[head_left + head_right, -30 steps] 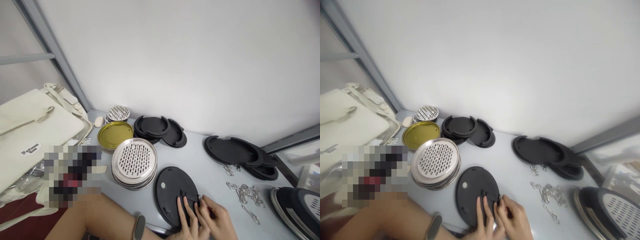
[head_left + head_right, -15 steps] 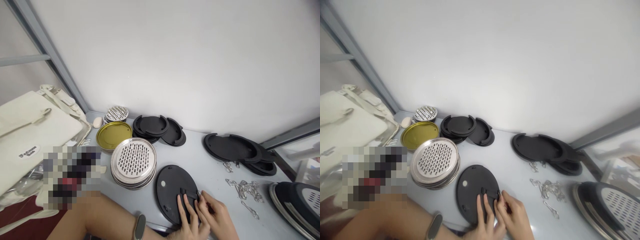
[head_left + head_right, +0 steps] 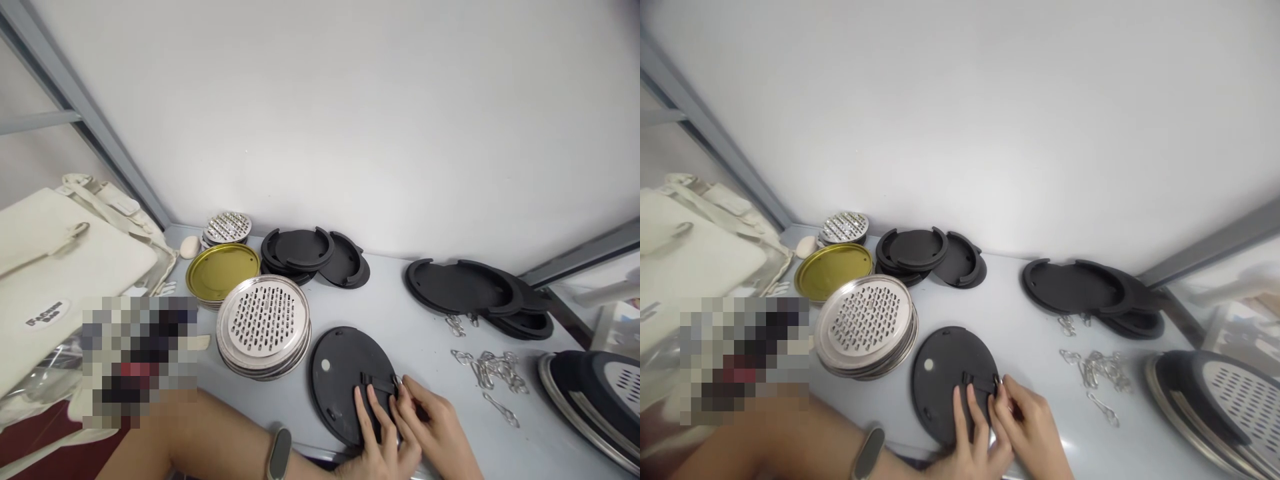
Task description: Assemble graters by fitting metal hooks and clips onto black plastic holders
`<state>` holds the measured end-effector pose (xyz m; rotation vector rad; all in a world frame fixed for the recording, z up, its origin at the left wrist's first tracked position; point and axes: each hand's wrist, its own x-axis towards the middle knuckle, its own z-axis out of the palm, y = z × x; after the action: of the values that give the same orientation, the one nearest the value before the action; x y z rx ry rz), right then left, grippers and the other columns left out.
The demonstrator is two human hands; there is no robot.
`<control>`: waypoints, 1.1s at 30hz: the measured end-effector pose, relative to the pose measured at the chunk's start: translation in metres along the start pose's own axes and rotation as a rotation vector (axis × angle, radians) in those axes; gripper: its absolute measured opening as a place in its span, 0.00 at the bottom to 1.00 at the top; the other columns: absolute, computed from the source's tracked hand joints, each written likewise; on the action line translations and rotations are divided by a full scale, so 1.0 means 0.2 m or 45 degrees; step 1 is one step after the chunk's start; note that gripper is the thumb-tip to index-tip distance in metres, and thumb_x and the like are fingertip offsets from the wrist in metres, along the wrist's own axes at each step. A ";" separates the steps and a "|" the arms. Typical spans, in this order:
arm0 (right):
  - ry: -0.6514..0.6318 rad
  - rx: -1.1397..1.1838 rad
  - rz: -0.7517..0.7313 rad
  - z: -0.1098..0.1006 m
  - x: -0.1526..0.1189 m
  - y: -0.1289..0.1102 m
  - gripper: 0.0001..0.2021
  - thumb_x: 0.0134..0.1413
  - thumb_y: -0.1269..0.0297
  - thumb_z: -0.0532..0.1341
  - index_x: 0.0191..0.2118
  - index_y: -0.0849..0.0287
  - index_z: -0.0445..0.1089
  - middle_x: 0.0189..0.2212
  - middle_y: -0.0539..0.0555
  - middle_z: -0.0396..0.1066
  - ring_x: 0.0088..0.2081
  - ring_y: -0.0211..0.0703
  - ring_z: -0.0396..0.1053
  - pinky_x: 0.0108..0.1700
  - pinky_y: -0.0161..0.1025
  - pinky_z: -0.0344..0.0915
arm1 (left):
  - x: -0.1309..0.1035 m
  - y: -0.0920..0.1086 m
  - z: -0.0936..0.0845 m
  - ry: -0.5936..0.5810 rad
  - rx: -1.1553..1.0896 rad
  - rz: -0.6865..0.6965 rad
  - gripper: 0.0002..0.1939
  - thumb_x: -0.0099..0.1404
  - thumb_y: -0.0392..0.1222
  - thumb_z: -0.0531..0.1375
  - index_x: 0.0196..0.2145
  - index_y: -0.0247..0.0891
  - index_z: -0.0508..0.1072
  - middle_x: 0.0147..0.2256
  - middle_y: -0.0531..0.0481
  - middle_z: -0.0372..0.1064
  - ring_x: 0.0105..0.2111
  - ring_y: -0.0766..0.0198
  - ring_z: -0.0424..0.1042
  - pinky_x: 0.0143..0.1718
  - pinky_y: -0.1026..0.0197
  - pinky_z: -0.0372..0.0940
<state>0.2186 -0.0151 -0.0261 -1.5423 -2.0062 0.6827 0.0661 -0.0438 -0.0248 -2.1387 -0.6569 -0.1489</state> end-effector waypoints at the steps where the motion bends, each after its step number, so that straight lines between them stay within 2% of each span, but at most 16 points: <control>1: 0.002 0.002 0.003 0.00 0.00 0.00 0.18 0.63 0.56 0.52 0.23 0.56 0.53 0.17 0.44 0.54 0.20 0.33 0.54 0.23 0.29 0.55 | 0.00 0.00 0.00 0.017 -0.015 -0.027 0.17 0.68 0.41 0.51 0.49 0.33 0.72 0.42 0.44 0.71 0.36 0.49 0.78 0.30 0.43 0.77; 5: -0.003 0.006 0.010 0.00 -0.01 0.01 0.18 0.64 0.56 0.51 0.23 0.56 0.52 0.17 0.44 0.53 0.20 0.33 0.54 0.23 0.30 0.55 | 0.00 0.01 0.03 0.150 -0.090 -0.120 0.16 0.67 0.40 0.52 0.45 0.31 0.74 0.40 0.44 0.72 0.33 0.51 0.78 0.28 0.47 0.77; 9: -0.016 0.023 0.005 -0.01 -0.01 0.00 0.18 0.63 0.55 0.51 0.23 0.56 0.52 0.17 0.44 0.54 0.20 0.33 0.54 0.23 0.30 0.55 | -0.01 0.04 0.05 0.167 -0.103 -0.119 0.17 0.67 0.40 0.52 0.47 0.29 0.73 0.42 0.42 0.71 0.35 0.49 0.77 0.29 0.44 0.77; 14: -0.018 0.063 0.001 -0.01 -0.01 0.01 0.18 0.63 0.56 0.51 0.23 0.56 0.52 0.17 0.45 0.55 0.20 0.33 0.54 0.23 0.30 0.55 | 0.00 0.06 0.06 0.170 -0.064 -0.179 0.16 0.66 0.41 0.53 0.46 0.31 0.74 0.40 0.44 0.71 0.33 0.50 0.77 0.29 0.42 0.77; 18: -0.022 0.087 -0.001 -0.01 -0.01 0.01 0.19 0.63 0.57 0.51 0.22 0.56 0.49 0.17 0.44 0.52 0.19 0.33 0.53 0.22 0.30 0.53 | 0.00 0.04 0.06 0.181 -0.010 -0.103 0.16 0.67 0.42 0.51 0.46 0.33 0.74 0.39 0.46 0.71 0.32 0.51 0.77 0.28 0.43 0.77; 22: -0.045 0.112 0.014 -0.02 0.00 0.01 0.19 0.64 0.57 0.49 0.22 0.56 0.47 0.17 0.45 0.51 0.20 0.33 0.52 0.22 0.30 0.52 | -0.01 0.00 0.04 0.059 0.129 0.070 0.18 0.69 0.43 0.49 0.50 0.34 0.71 0.41 0.45 0.70 0.33 0.53 0.78 0.29 0.45 0.77; 24: -0.057 0.119 0.033 -0.01 0.00 0.01 0.19 0.64 0.57 0.49 0.23 0.56 0.48 0.17 0.45 0.52 0.20 0.33 0.52 0.22 0.30 0.52 | -0.01 -0.01 0.04 0.045 0.132 0.112 0.18 0.69 0.43 0.48 0.50 0.34 0.71 0.41 0.45 0.70 0.33 0.54 0.78 0.30 0.45 0.77; 28: -0.086 0.123 0.052 -0.01 0.01 0.01 0.17 0.64 0.56 0.50 0.24 0.56 0.50 0.18 0.44 0.52 0.21 0.33 0.52 0.24 0.30 0.53 | -0.02 0.02 0.06 0.168 -0.013 -0.047 0.18 0.68 0.43 0.49 0.47 0.32 0.73 0.40 0.44 0.71 0.33 0.52 0.77 0.29 0.45 0.77; 30: -0.092 0.119 0.064 0.00 0.01 0.02 0.18 0.64 0.56 0.50 0.24 0.56 0.48 0.18 0.44 0.51 0.21 0.33 0.52 0.24 0.31 0.52 | -0.02 0.04 0.07 0.180 -0.081 -0.113 0.19 0.68 0.43 0.50 0.47 0.31 0.73 0.40 0.42 0.72 0.33 0.51 0.77 0.29 0.43 0.76; 33: -0.089 0.108 0.080 0.00 0.01 0.02 0.19 0.63 0.56 0.50 0.23 0.56 0.46 0.18 0.44 0.49 0.21 0.33 0.50 0.24 0.31 0.51 | -0.02 0.05 0.07 0.186 -0.101 -0.113 0.19 0.67 0.42 0.50 0.47 0.31 0.74 0.40 0.42 0.72 0.33 0.51 0.77 0.29 0.44 0.76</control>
<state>0.2213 -0.0130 -0.0287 -1.5564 -1.9596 0.8465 0.0651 -0.0400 -0.0410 -2.1511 -0.6702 -0.3816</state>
